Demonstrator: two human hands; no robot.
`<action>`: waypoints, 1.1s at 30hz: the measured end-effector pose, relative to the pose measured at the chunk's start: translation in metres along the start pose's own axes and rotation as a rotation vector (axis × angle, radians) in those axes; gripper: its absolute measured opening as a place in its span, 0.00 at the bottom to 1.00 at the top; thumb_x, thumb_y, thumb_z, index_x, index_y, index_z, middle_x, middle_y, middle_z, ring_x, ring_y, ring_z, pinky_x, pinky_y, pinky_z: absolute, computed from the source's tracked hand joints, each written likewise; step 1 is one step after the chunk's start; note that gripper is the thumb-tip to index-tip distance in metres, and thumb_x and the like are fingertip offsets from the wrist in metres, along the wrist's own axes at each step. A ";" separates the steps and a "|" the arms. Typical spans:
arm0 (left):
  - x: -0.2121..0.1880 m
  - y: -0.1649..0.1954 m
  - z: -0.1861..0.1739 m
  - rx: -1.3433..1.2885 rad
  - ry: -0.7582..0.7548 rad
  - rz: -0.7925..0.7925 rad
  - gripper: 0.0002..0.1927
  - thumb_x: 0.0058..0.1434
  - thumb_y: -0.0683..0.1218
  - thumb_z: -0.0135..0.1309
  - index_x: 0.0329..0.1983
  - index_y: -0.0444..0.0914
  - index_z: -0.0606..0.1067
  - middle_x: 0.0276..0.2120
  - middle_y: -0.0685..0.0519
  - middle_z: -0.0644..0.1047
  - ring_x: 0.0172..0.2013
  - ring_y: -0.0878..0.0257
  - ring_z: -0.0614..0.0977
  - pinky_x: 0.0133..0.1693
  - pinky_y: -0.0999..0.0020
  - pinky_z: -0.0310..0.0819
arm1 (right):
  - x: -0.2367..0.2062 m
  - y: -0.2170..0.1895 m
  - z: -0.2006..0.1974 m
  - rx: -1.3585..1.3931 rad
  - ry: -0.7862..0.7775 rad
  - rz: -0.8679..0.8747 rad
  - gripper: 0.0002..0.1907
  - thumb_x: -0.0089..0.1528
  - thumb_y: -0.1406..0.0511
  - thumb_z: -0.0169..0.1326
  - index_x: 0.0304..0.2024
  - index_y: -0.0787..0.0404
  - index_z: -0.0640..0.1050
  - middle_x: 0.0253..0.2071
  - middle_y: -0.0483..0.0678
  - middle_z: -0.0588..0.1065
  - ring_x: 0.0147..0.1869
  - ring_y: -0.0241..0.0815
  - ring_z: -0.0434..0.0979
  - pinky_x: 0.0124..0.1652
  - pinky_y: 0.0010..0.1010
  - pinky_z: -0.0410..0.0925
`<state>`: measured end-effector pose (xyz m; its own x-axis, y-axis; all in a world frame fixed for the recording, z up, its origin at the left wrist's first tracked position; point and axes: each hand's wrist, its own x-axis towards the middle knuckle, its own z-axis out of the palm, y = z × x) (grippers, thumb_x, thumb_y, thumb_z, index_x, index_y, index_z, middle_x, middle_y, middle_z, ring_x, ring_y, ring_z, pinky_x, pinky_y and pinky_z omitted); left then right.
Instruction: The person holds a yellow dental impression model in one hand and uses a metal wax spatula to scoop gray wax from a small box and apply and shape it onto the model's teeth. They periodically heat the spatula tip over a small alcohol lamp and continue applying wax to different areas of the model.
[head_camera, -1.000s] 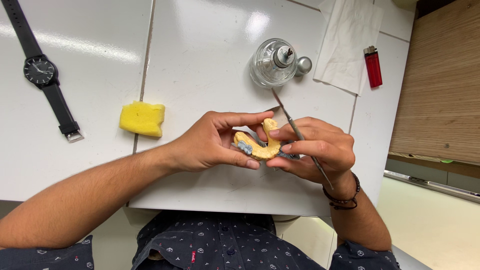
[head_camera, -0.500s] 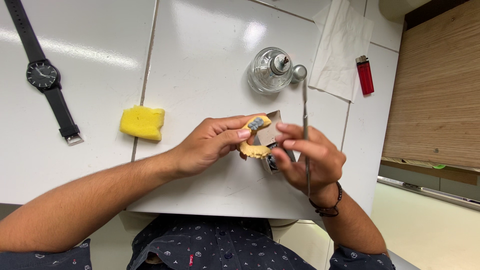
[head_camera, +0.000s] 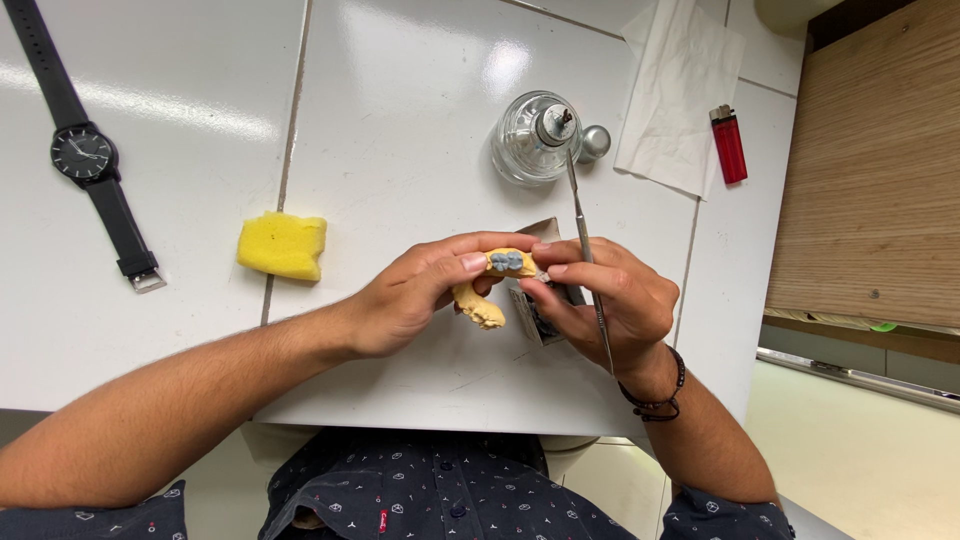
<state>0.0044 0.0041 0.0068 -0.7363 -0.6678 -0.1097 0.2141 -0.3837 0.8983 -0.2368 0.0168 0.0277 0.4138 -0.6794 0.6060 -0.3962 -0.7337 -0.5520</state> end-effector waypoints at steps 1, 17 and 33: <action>0.000 0.000 0.000 0.001 0.013 -0.008 0.30 0.75 0.54 0.33 0.74 0.35 0.66 0.58 0.48 0.75 0.50 0.62 0.72 0.57 0.68 0.70 | -0.001 0.001 0.000 0.015 0.019 0.016 0.12 0.68 0.66 0.62 0.48 0.65 0.73 0.43 0.59 0.80 0.46 0.47 0.85 0.43 0.33 0.80; -0.003 0.000 0.007 0.528 0.301 0.240 0.15 0.64 0.45 0.64 0.47 0.37 0.72 0.39 0.55 0.80 0.41 0.72 0.83 0.43 0.76 0.80 | -0.010 0.029 0.000 0.113 0.220 0.256 0.15 0.76 0.69 0.49 0.64 0.69 0.71 0.54 0.58 0.75 0.54 0.44 0.80 0.52 0.33 0.80; -0.003 -0.004 0.006 0.797 0.366 0.489 0.15 0.64 0.43 0.67 0.45 0.37 0.71 0.35 0.52 0.77 0.35 0.66 0.82 0.35 0.70 0.78 | -0.007 0.033 0.000 0.111 0.166 0.261 0.15 0.74 0.72 0.51 0.63 0.69 0.72 0.56 0.60 0.78 0.58 0.45 0.81 0.53 0.32 0.78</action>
<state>0.0022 0.0114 0.0065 -0.4109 -0.8443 0.3440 -0.1509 0.4352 0.8876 -0.2522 -0.0029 0.0053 0.1674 -0.8401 0.5159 -0.3760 -0.5382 -0.7544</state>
